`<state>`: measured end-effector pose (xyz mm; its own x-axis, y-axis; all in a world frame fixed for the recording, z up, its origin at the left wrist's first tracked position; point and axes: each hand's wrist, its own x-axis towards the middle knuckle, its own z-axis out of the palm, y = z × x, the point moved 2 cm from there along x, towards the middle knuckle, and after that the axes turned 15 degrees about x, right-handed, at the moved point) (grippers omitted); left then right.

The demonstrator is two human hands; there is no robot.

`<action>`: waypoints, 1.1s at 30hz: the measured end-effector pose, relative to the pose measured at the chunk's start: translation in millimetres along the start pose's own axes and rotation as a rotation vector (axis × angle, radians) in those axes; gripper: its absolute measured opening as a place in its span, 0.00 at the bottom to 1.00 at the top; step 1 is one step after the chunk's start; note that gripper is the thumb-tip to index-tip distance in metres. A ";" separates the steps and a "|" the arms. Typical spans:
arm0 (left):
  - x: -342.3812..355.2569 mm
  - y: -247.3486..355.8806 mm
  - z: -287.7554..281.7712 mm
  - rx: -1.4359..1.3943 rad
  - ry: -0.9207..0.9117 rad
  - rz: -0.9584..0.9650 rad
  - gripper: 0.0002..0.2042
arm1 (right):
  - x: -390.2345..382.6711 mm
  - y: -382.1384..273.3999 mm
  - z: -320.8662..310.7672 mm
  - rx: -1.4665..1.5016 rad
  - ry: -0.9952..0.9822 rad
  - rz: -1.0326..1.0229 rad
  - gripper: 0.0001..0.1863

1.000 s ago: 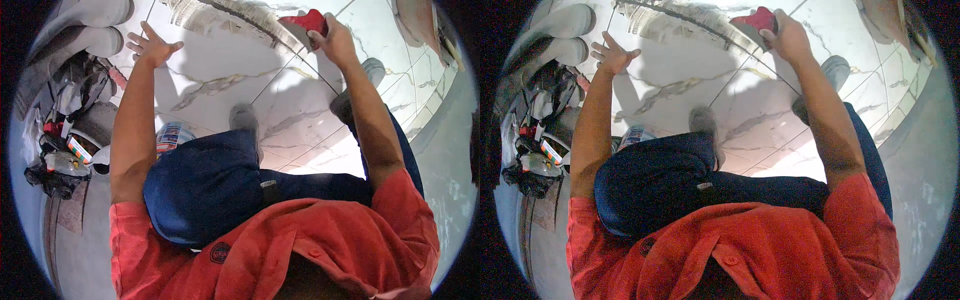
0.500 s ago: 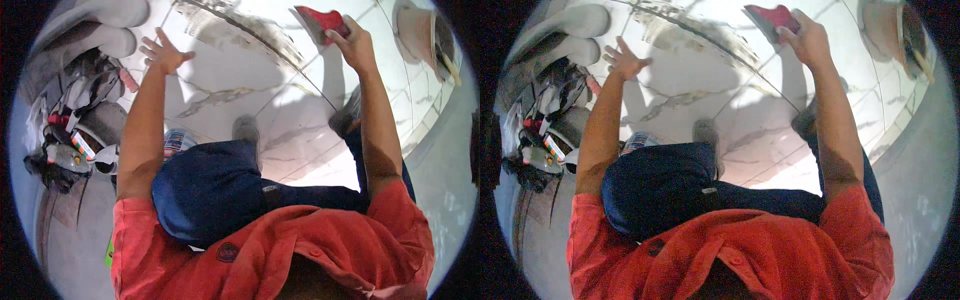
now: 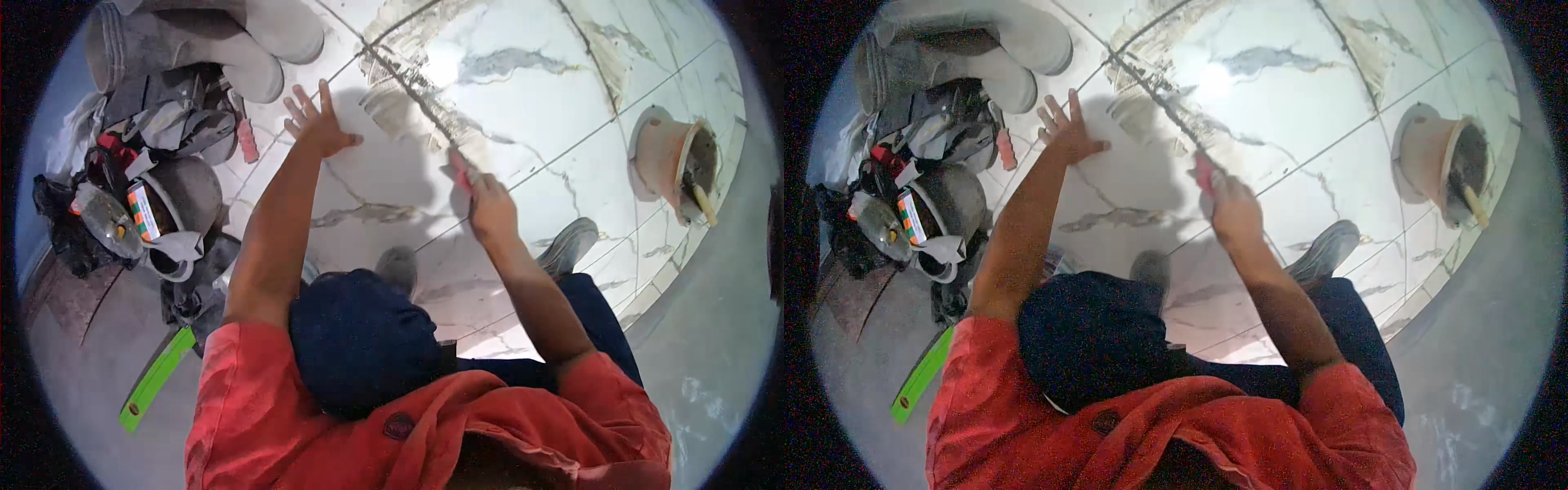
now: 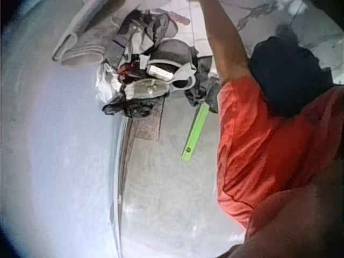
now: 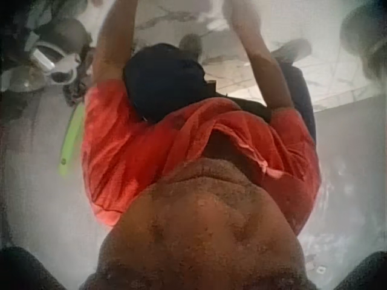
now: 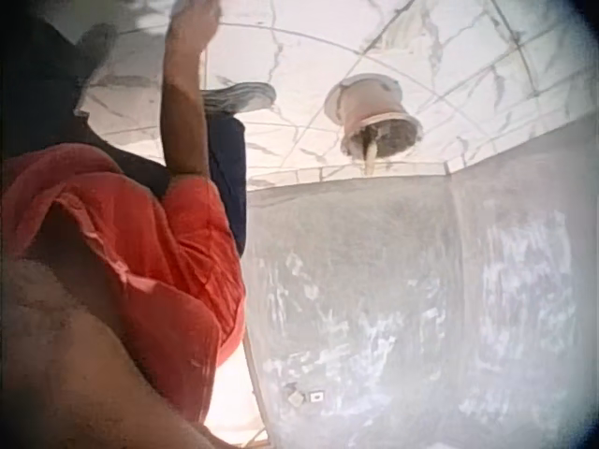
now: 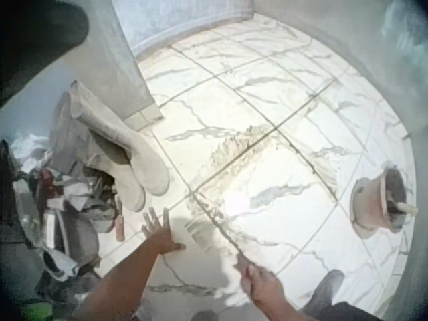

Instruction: Applying grout or joint filler between floor tiles using a red spatula.

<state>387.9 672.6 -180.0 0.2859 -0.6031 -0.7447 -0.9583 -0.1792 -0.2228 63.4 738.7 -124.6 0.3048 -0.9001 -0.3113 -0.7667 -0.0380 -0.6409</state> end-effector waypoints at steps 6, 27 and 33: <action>4.5 -1.9 3.3 -0.009 -0.021 0.010 0.69 | 99.7 -19.4 -20.2 -0.078 0.195 -0.199 0.23; -4.5 -10.2 -12.0 -0.042 -0.077 -0.028 0.64 | 99.3 -93.2 31.0 0.006 0.174 -0.251 0.16; 7.6 8.0 3.5 -0.043 0.106 0.058 0.66 | 121.5 -62.6 41.5 -0.105 -0.003 -0.298 0.19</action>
<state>382.4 669.3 -189.6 0.2307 -0.6920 -0.6840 -0.9729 -0.1736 -0.1525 171.9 649.7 -151.4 0.5262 -0.8415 -0.1226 -0.6974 -0.3445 -0.6284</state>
